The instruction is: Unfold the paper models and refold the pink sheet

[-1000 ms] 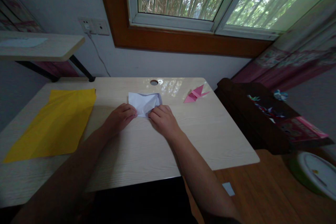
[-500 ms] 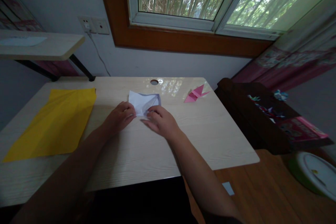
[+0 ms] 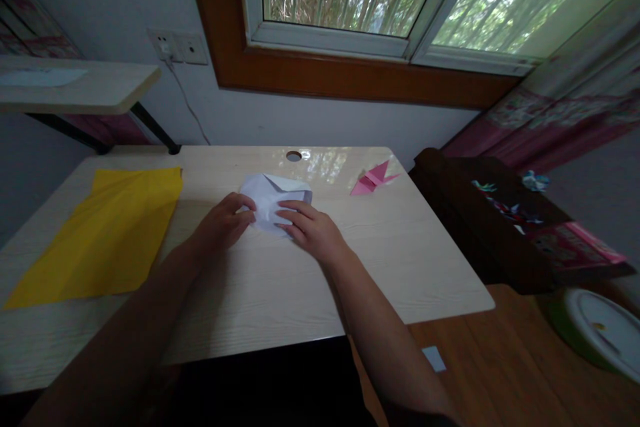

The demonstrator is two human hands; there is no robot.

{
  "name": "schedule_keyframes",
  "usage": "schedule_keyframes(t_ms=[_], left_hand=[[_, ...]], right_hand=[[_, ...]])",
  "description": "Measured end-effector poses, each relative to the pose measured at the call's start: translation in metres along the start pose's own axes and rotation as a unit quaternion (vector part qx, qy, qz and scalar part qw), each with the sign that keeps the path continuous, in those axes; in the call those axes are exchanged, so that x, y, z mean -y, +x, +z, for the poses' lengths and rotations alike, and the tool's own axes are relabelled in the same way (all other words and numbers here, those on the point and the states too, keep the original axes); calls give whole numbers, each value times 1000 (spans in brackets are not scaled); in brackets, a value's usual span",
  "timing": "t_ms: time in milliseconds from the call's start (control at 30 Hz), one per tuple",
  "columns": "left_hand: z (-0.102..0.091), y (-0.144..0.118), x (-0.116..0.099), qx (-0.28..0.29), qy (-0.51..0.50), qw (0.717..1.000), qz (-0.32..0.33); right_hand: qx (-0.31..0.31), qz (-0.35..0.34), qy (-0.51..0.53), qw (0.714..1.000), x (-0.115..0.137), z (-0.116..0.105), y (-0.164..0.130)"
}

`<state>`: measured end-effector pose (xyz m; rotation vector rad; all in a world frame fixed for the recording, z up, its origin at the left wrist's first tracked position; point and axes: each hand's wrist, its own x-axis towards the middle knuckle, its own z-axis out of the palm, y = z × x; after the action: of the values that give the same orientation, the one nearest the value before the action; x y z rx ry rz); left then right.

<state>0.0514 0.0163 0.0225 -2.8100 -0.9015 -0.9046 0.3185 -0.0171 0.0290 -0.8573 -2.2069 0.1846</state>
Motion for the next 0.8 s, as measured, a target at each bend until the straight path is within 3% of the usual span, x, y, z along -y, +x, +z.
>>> schedule_keyframes(t_ms=[267, 533, 700, 800], left_hand=[[0, -1, -2, -10, -13, 1000, 2], [4, -2, 1, -48, -74, 996, -16], [8, -2, 2, -47, -139, 988, -42], [9, -1, 1, -66, -169, 982, -59]], right_hand=[[-43, 16, -39, 998, -7, 3, -6], [-140, 32, -72, 987, -6, -5, 0], [-211, 106, -79, 968, -13, -7, 0], [-236, 167, -24, 957, -19, -3, -1]])
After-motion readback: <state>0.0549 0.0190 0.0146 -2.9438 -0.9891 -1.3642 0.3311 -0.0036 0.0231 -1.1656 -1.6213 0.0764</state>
